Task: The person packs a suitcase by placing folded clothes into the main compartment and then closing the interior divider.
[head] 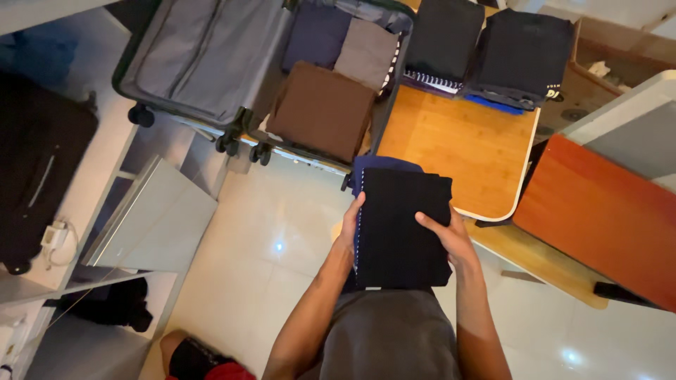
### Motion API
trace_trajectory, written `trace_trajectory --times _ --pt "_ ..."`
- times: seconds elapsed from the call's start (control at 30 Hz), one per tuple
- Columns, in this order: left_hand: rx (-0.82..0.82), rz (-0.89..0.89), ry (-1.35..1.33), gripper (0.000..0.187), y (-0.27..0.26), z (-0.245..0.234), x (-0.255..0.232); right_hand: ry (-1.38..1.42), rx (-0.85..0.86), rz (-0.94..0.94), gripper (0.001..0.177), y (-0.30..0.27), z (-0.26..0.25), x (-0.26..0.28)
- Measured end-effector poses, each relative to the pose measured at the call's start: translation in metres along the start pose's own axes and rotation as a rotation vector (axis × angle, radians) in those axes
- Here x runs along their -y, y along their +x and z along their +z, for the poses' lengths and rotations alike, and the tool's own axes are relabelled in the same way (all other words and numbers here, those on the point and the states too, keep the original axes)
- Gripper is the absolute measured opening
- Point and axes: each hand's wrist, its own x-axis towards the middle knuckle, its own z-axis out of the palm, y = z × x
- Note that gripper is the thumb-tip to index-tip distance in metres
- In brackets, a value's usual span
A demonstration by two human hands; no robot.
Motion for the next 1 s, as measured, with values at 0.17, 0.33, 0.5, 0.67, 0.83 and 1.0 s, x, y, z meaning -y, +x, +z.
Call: trace_trajectory --times 0.17,0.33,0.5,0.67,0.83,1.0 --pt "-0.008 0.057 -0.112 0.069 -0.033 0.004 0.000 0.007 0.007 0.002 0.061 -0.015 0.013 0.003" --pt "-0.011 0.073 -0.168 0.065 -0.036 -0.001 0.004 0.064 0.036 -0.035 0.056 -0.023 0.016 0.002" --pt "-0.197 0.096 -0.049 0.051 -0.029 -0.029 0.016 0.065 0.063 -0.075 0.054 -0.030 0.011 0.002" --pt "-0.112 0.040 -0.038 0.042 -0.036 -0.059 0.029 0.056 0.097 -0.067 0.052 -0.032 0.008 -0.004" --pt "-0.157 -0.032 -0.015 0.041 -0.052 -0.060 0.018 0.043 0.117 -0.079 0.052 -0.036 0.021 -0.003" --pt "-0.144 -0.138 -0.068 0.041 -0.049 -0.078 -0.010 0.023 0.066 -0.056 0.052 -0.029 0.048 -0.001"
